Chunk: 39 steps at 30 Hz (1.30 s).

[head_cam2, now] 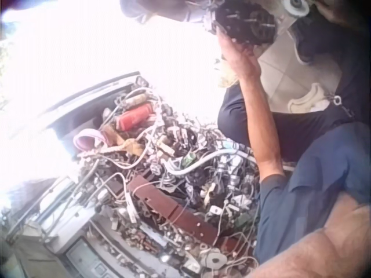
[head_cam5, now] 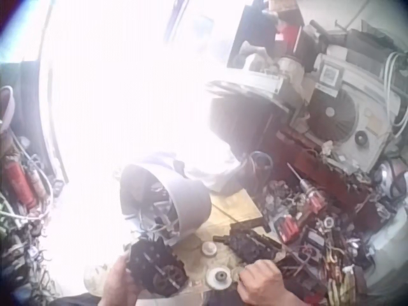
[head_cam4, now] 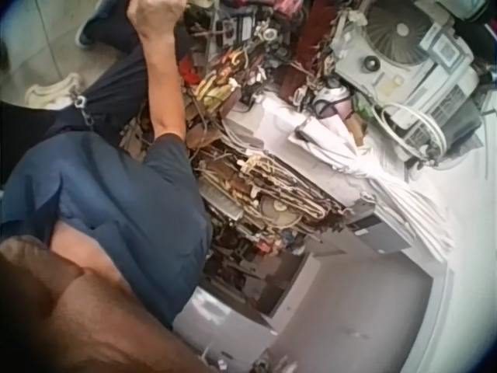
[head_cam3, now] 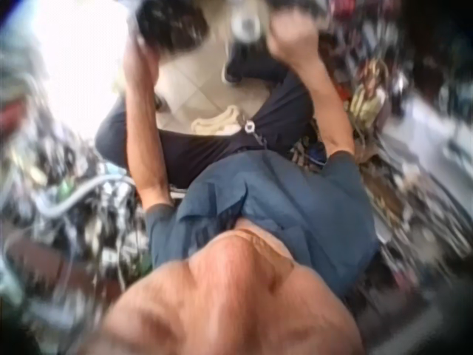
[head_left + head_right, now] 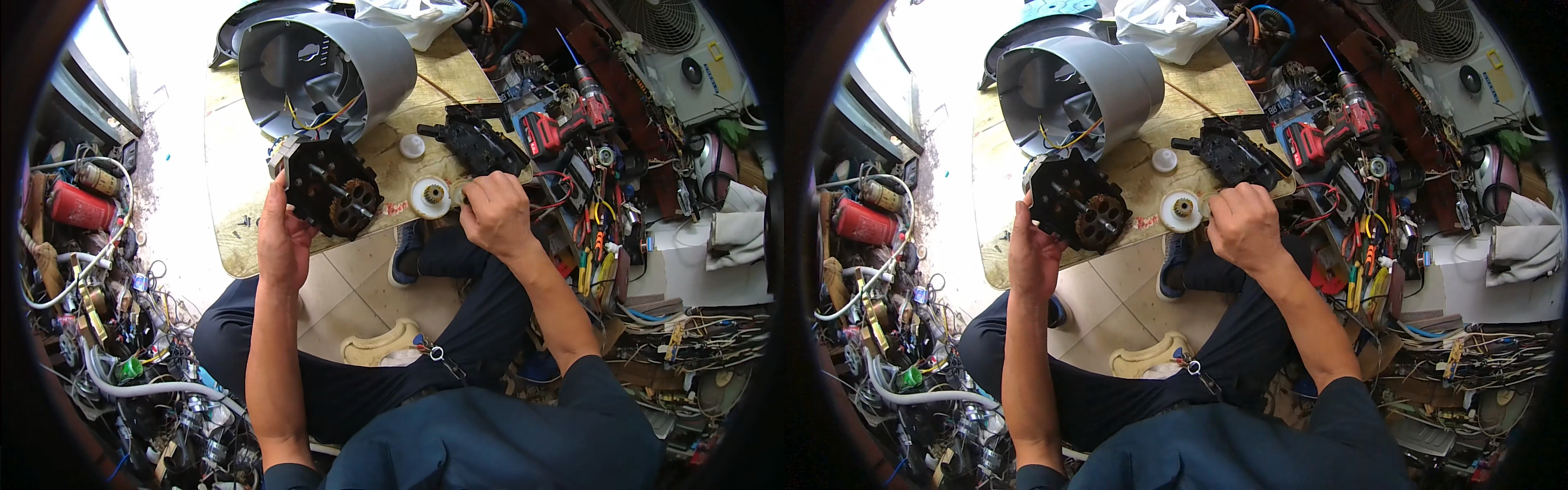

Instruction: The person disassembles a small appliance motor, removes screws with a power drill, separates the housing and gears, and applies lubricant to a gear component.

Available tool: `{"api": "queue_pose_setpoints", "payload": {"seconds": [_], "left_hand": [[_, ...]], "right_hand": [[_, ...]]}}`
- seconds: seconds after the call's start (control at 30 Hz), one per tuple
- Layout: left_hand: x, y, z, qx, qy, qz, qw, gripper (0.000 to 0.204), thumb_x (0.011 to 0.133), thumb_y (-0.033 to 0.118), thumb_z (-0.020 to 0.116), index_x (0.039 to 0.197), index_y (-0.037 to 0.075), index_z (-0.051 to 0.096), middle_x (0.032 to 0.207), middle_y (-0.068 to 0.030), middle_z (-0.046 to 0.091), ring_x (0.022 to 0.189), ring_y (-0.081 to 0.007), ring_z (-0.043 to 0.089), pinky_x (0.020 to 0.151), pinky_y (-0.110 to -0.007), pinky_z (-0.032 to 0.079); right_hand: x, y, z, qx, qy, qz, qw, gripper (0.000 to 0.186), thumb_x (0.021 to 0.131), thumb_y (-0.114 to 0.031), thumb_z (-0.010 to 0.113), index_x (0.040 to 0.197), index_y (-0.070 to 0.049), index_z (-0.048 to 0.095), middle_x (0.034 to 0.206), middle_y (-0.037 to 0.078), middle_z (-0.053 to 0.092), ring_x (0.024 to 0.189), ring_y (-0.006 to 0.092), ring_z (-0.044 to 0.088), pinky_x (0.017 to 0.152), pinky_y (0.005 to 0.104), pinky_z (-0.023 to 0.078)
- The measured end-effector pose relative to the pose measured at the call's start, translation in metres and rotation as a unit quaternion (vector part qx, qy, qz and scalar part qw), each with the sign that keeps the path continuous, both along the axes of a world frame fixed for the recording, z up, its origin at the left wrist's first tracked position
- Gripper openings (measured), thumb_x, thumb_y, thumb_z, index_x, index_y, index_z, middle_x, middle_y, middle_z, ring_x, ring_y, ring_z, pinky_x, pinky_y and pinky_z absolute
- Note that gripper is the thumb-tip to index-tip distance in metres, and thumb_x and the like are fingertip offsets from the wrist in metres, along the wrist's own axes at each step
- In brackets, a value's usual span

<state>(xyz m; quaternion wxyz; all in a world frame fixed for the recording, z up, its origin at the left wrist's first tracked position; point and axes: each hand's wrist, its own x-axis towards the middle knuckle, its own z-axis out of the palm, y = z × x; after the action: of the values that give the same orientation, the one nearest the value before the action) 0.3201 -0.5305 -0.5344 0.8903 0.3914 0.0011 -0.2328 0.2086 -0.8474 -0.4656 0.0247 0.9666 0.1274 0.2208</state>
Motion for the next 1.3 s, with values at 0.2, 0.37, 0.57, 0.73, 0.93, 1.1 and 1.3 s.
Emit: {"api": "queue_pose_setpoints", "payload": {"seconds": [0.2,0.37,0.57,0.73,0.93,1.1,1.3], "left_hand": [[-0.003,-0.003,0.007,0.006,0.005,0.016,1.000,0.055,0.113,0.054,0.045,0.154,0.017,0.051,0.136,-0.0093,0.070,0.117,-0.0202,0.071,0.094,-0.034,0.057],[-0.004,-0.005,0.016,0.028,0.017,0.032,0.999,0.053,0.114,0.052,0.046,0.153,0.017,0.052,0.120,-0.0031,0.073,0.085,-0.0048,0.064,0.065,-0.018,0.044],[-0.004,-0.004,0.015,0.031,0.015,0.028,0.999,0.052,0.114,0.050,0.046,0.153,0.016,0.052,0.123,-0.0022,0.071,0.087,-0.0057,0.061,0.072,-0.022,0.045],[-0.005,-0.013,0.022,0.040,0.035,0.045,0.998,0.053,0.114,0.050,0.046,0.153,0.016,0.052,0.125,-0.0040,0.072,0.093,-0.0079,0.065,0.077,-0.024,0.050],[0.003,0.001,0.001,0.010,0.035,-0.004,0.999,0.054,0.112,0.053,0.050,0.152,0.017,0.053,0.129,-0.0072,0.074,0.110,-0.0176,0.074,0.096,-0.036,0.058],[0.000,0.000,0.000,0.026,0.026,0.010,0.999,0.056,0.112,0.051,0.048,0.154,0.014,0.051,0.129,-0.0092,0.075,0.112,-0.0190,0.074,0.097,-0.037,0.058],[0.001,0.006,0.002,-0.006,-0.010,-0.002,1.000,0.053,0.114,0.044,0.046,0.156,0.011,0.048,0.137,-0.0091,0.069,0.119,-0.0193,0.071,0.100,-0.036,0.059]], "right_hand": [[0.005,-0.006,-0.009,-0.040,-0.006,0.039,0.998,0.012,0.072,-0.009,0.070,0.080,-0.007,0.061,0.079,0.008,0.057,0.081,0.0286,0.059,0.081,0.0413,0.050],[0.002,-0.010,-0.010,-0.069,0.007,0.050,0.996,0.013,0.071,-0.010,0.070,0.078,-0.008,0.059,0.079,0.008,0.056,0.081,0.0283,0.059,0.081,0.0411,0.050],[-0.007,-0.017,-0.012,-0.076,0.023,0.053,0.995,0.013,0.071,-0.010,0.069,0.076,-0.008,0.058,0.077,0.008,0.055,0.079,0.0284,0.059,0.080,0.0416,0.050],[-0.015,-0.019,-0.001,0.008,0.024,0.016,1.000,0.014,0.071,-0.008,0.071,0.084,-0.006,0.066,0.084,0.009,0.063,0.083,0.0294,0.063,0.080,0.0420,0.051],[-0.016,-0.017,0.026,0.280,0.064,-0.039,0.957,0.021,0.075,-0.006,0.080,0.094,-0.002,0.071,0.097,0.013,0.071,0.083,0.0292,0.067,0.076,0.0380,0.055],[-0.002,0.035,0.071,0.383,0.094,0.014,0.919,0.023,0.074,-0.001,0.078,0.096,-0.001,0.069,0.095,0.010,0.068,0.080,0.0205,0.063,0.073,0.0316,0.051],[0.077,0.142,0.121,0.384,0.140,0.217,0.887,0.021,0.073,-0.001,0.078,0.092,-0.001,0.069,0.092,0.013,0.069,0.086,0.0293,0.069,0.078,0.0363,0.055]]}}
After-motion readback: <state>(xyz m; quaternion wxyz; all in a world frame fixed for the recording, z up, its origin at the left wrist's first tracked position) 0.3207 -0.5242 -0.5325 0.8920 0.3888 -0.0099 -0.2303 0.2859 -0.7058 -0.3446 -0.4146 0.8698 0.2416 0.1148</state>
